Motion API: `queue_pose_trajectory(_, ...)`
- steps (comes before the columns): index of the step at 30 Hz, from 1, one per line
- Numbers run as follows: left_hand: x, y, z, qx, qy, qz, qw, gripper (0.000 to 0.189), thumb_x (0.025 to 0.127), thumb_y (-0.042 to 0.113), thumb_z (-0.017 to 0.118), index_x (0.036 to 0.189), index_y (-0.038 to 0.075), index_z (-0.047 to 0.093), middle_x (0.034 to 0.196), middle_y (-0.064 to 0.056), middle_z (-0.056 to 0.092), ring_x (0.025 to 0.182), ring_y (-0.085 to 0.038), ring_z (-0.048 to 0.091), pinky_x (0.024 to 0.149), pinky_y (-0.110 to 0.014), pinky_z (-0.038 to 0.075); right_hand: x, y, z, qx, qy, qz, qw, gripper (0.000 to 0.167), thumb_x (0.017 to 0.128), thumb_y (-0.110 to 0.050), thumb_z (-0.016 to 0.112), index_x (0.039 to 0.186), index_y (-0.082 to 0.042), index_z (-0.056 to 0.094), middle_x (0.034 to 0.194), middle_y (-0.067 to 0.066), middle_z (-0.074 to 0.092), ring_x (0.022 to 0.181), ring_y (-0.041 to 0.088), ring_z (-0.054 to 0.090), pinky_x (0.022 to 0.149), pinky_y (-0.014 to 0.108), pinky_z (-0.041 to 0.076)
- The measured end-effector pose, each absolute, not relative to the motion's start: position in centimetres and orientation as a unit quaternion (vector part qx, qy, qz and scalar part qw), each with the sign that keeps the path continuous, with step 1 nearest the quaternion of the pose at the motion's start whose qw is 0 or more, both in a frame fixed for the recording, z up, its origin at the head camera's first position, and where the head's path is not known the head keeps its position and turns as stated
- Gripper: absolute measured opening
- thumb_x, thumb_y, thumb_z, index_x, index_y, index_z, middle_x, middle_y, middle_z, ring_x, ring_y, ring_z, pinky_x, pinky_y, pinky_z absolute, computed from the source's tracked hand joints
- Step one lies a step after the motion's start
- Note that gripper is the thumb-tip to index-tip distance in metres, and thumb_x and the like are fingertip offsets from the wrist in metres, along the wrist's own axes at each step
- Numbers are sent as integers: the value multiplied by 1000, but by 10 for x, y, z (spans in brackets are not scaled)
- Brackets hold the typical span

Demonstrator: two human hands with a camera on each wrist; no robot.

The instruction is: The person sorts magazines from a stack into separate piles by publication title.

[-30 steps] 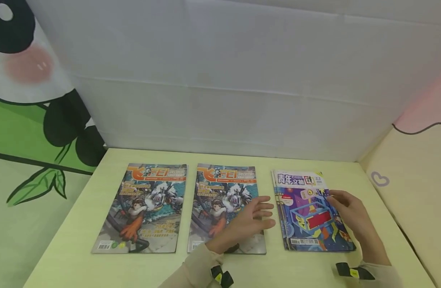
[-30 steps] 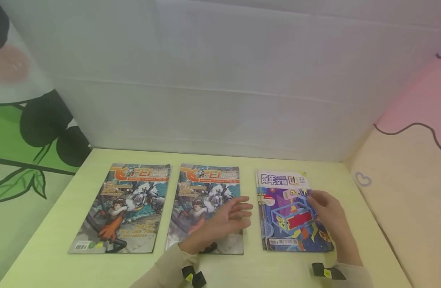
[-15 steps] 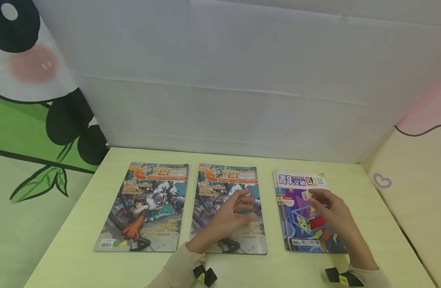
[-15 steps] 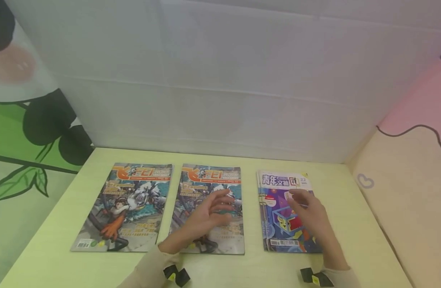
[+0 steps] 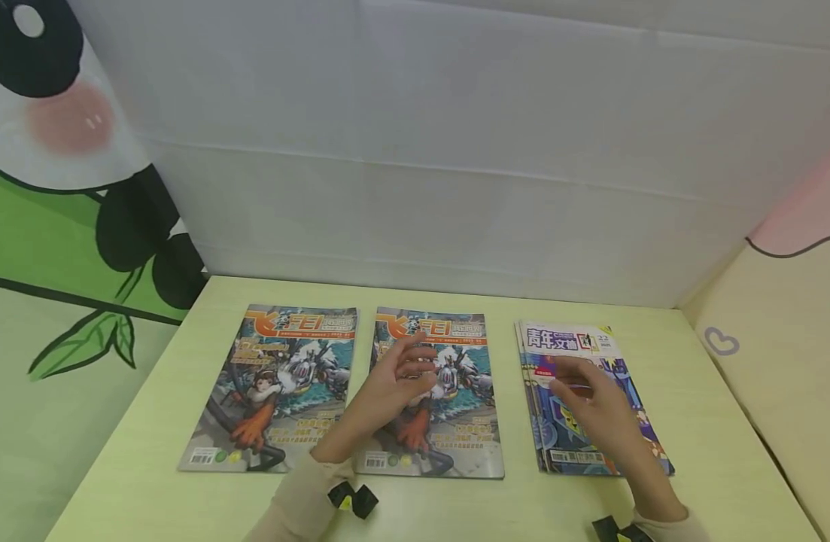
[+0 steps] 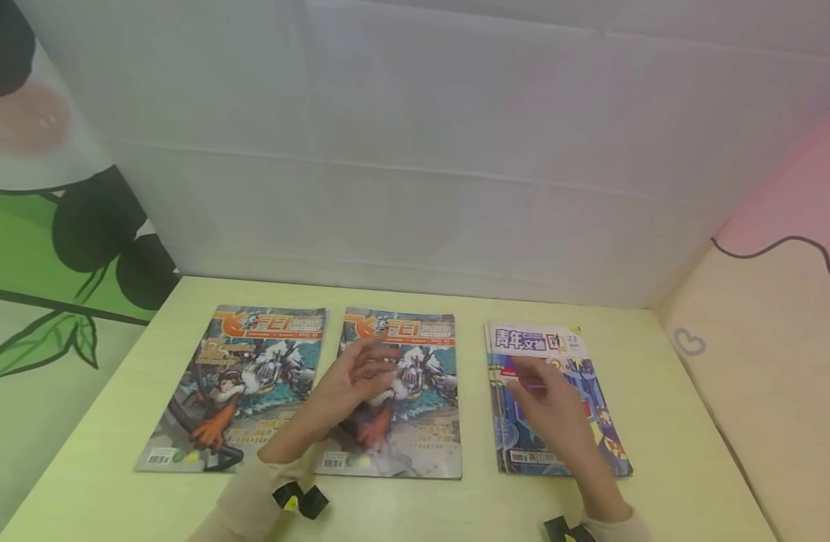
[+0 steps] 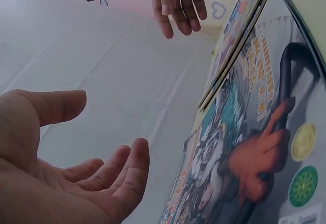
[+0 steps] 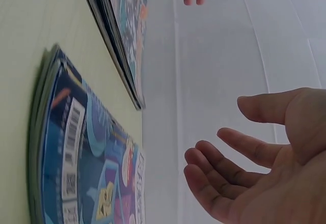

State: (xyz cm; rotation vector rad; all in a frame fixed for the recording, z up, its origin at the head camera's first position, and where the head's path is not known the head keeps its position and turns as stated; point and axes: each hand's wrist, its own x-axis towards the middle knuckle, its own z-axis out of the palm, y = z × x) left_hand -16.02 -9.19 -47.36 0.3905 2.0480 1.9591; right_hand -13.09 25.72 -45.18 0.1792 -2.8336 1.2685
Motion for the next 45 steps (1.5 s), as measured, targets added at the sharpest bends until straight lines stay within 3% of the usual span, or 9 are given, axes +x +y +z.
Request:
queue_pose_trajectory(8,-167,-115,-467,116,719,678,104,75,109,16,70,173,10,31,165,-22,51,150,-43,52,117,-59,51,-128,237,-457,92,-899,424,51,44,104,-3,76,146,1,66,122,14,76,108,13,69,93,18,58)
queue_pose_trajectory(12,-168,-125,-462,96,731,669,93,75,110,17,69,174,12,31,166,-22,50,149,-41,52,117,-59,51,-126,228,-459,96,-896,430,54,45,103,0,76,147,1,66,118,11,75,106,17,69,93,22,60)
queue_pose_trajectory(17,-172,-134,-460,86,746,656,75,73,110,12,69,173,8,32,164,-27,49,145,-44,54,115,-59,52,-123,219,-461,87,-893,440,33,45,105,-3,75,149,-2,65,119,11,74,107,18,69,93,26,61)
queue_pose_trajectory(27,-178,-149,-463,56,799,597,38,67,111,17,70,169,3,40,159,-28,55,143,-47,57,111,-64,54,-118,207,-467,85,-877,474,1,45,106,-7,75,150,-4,66,118,8,75,106,17,70,92,28,61)
queue_pose_trajectory(39,-185,-154,-482,6,850,524,52,65,110,20,71,164,-3,45,149,-28,61,135,-46,63,104,-60,58,-117,193,-484,56,-862,502,-43,48,104,-3,76,151,0,63,113,7,73,104,20,71,90,26,62)
queue_pose_trajectory(45,-187,-156,-490,-3,868,491,70,58,109,22,72,158,-4,52,144,-27,66,129,-44,69,97,-54,63,-116,190,-488,25,-864,499,-65,49,102,-1,77,150,1,64,111,8,75,98,18,72,80,27,63)
